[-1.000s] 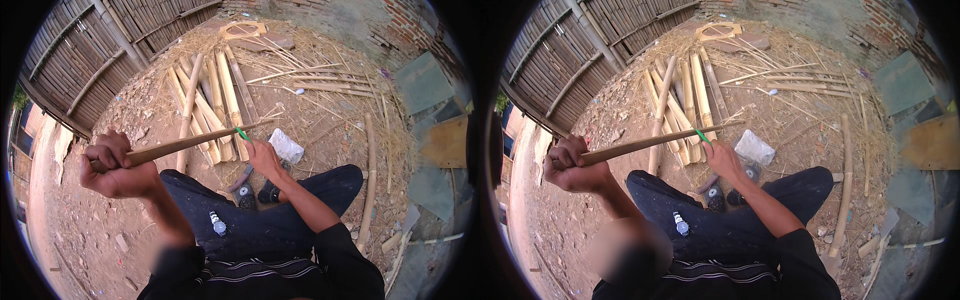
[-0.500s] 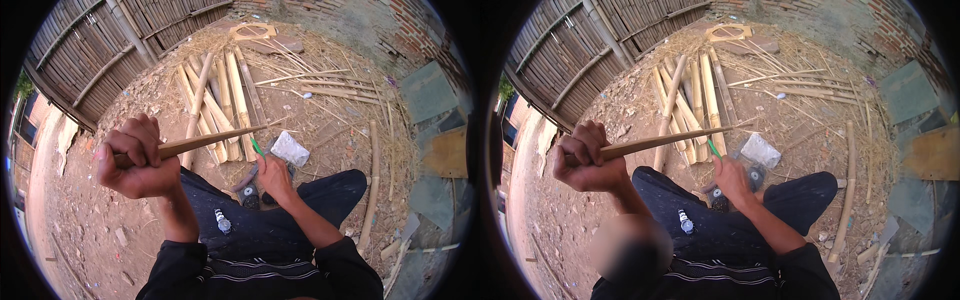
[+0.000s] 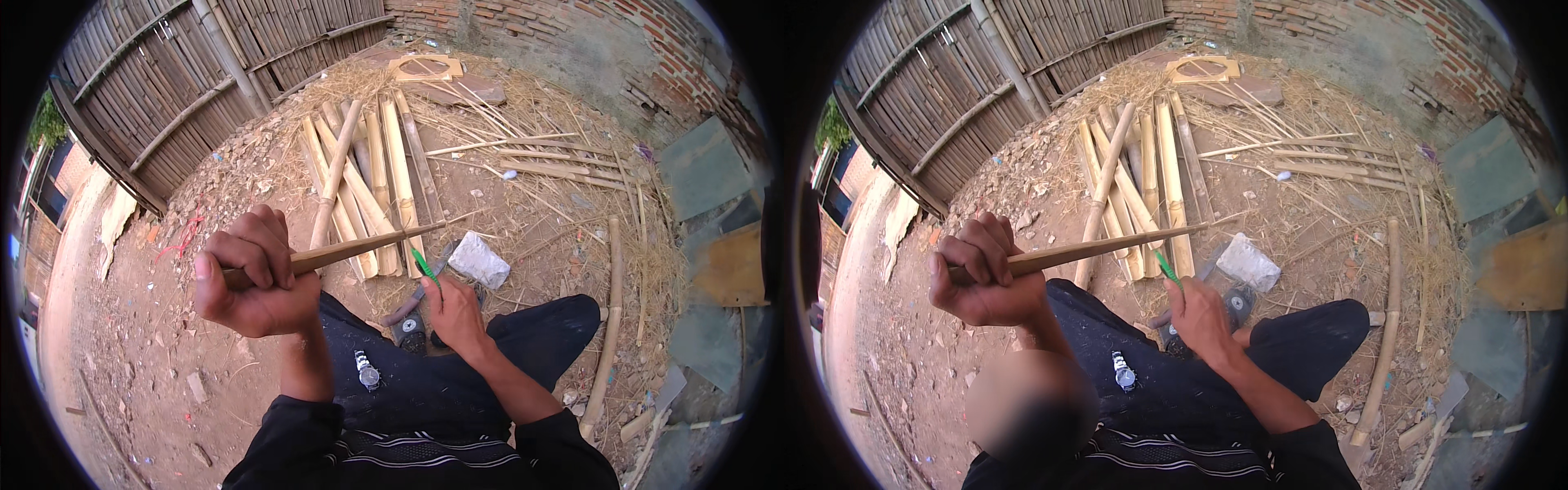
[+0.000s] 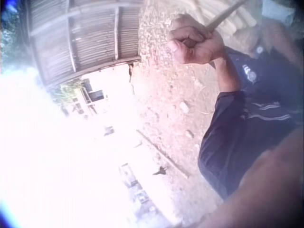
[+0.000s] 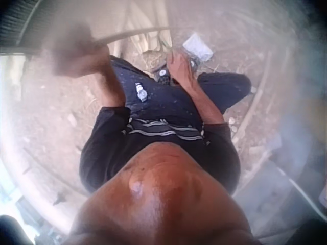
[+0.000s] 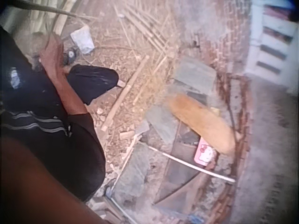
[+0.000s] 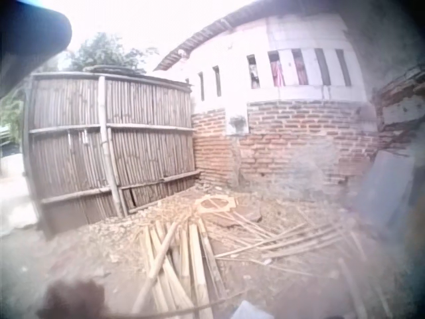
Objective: The person sits on the ground and uses a green utility knife to sharpen the end of a thin bamboo stick. They hold the stick with their left hand and scrape the knife along its length with their right hand, rotating the stick to shape it into a point.
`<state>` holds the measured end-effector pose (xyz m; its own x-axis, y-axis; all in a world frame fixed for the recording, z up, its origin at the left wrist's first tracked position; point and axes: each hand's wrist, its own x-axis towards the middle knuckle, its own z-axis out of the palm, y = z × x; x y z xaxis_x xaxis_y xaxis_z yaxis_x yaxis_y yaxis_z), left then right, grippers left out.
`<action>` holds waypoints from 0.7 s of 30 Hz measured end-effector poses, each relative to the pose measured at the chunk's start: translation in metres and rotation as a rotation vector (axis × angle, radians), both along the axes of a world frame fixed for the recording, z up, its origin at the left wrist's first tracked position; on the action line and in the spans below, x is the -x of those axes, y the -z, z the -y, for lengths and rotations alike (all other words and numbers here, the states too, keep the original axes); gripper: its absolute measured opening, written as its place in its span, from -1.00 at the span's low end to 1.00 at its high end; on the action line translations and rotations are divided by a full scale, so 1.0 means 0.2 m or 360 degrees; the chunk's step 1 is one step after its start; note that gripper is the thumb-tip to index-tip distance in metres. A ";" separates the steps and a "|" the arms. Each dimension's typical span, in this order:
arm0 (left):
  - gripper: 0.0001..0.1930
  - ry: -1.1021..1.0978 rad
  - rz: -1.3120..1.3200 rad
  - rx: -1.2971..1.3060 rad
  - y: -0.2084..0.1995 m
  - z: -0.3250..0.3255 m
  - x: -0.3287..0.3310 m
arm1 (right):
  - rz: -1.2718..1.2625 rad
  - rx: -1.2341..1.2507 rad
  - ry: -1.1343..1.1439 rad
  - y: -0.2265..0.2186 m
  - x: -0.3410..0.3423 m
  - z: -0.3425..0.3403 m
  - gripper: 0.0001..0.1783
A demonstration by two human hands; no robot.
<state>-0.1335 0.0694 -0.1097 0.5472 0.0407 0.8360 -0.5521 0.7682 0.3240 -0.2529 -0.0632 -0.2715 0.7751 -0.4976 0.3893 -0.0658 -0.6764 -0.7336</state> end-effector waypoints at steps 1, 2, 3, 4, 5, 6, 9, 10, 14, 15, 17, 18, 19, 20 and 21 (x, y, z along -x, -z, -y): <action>-0.57 -0.0005 0.0022 -0.0032 -0.01 0.00 0.01 | 0.0228 0.0013 -0.0191 -0.10 0.02 -0.07 -0.69; -0.57 0.0009 0.0036 -0.0053 -0.01 0.02 0.03 | 0.0256 0.0027 -0.0191 -0.14 0.05 -0.11 -0.70; -0.57 0.0020 0.0061 -0.0076 -0.02 0.03 0.04 | 0.0294 0.0041 -0.0193 -0.18 0.07 -0.14 -0.71; -0.58 0.0086 0.0110 -0.0095 -0.02 0.04 0.04 | 0.0332 0.0055 -0.0196 -0.19 0.08 -0.16 -0.71; -0.59 0.0170 0.0159 -0.0119 -0.01 0.07 0.05 | 0.0074 0.0082 0.0047 -0.14 0.08 -0.11 -0.72; -0.59 0.0232 0.0219 -0.0137 -0.02 0.07 0.05 | -0.0066 0.0009 0.0061 -0.11 0.08 -0.05 -0.73; -0.60 0.0319 0.0364 -0.0254 -0.03 0.07 0.10 | -0.0244 -0.0059 0.0108 -0.07 0.11 0.02 -0.72; -0.60 0.0360 0.0391 -0.0252 -0.04 0.07 0.10 | -0.0079 -0.0035 0.0014 -0.09 0.13 -0.02 -0.70; -0.60 0.0453 0.0360 -0.0279 -0.03 0.05 0.09 | 0.0094 0.0016 -0.0063 -0.23 0.17 -0.15 -0.63; -0.60 0.0489 0.0366 -0.0295 -0.04 0.06 0.07 | 0.0010 0.0015 0.0085 -0.10 0.13 -0.08 -0.64; -0.61 0.0527 0.0395 -0.0311 -0.05 0.06 0.05 | -0.0287 -0.0203 0.0153 -0.02 0.10 0.05 -0.70; -0.61 0.0505 0.0392 -0.0281 -0.05 0.07 0.05 | -0.0187 -0.0180 0.0104 -0.04 0.11 0.03 -0.69; -0.60 0.0482 0.0388 -0.0251 -0.05 0.08 0.07 | -0.0086 -0.0157 0.0054 -0.07 0.13 0.00 -0.69; -0.60 0.0450 0.0393 -0.0240 -0.05 0.08 0.07 | 0.0026 -0.0150 -0.0008 -0.13 0.13 -0.03 -0.68; -0.60 0.0480 0.0441 -0.0256 -0.04 0.08 0.07 | 0.0113 0.0016 -0.0058 -0.19 0.15 -0.08 -0.72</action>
<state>-0.1476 0.0543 -0.1015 0.2691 -0.2290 0.9355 -0.3940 0.8602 0.3238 -0.2819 -0.0468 -0.2342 0.7629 -0.4652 0.4490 0.0111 -0.6850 -0.7285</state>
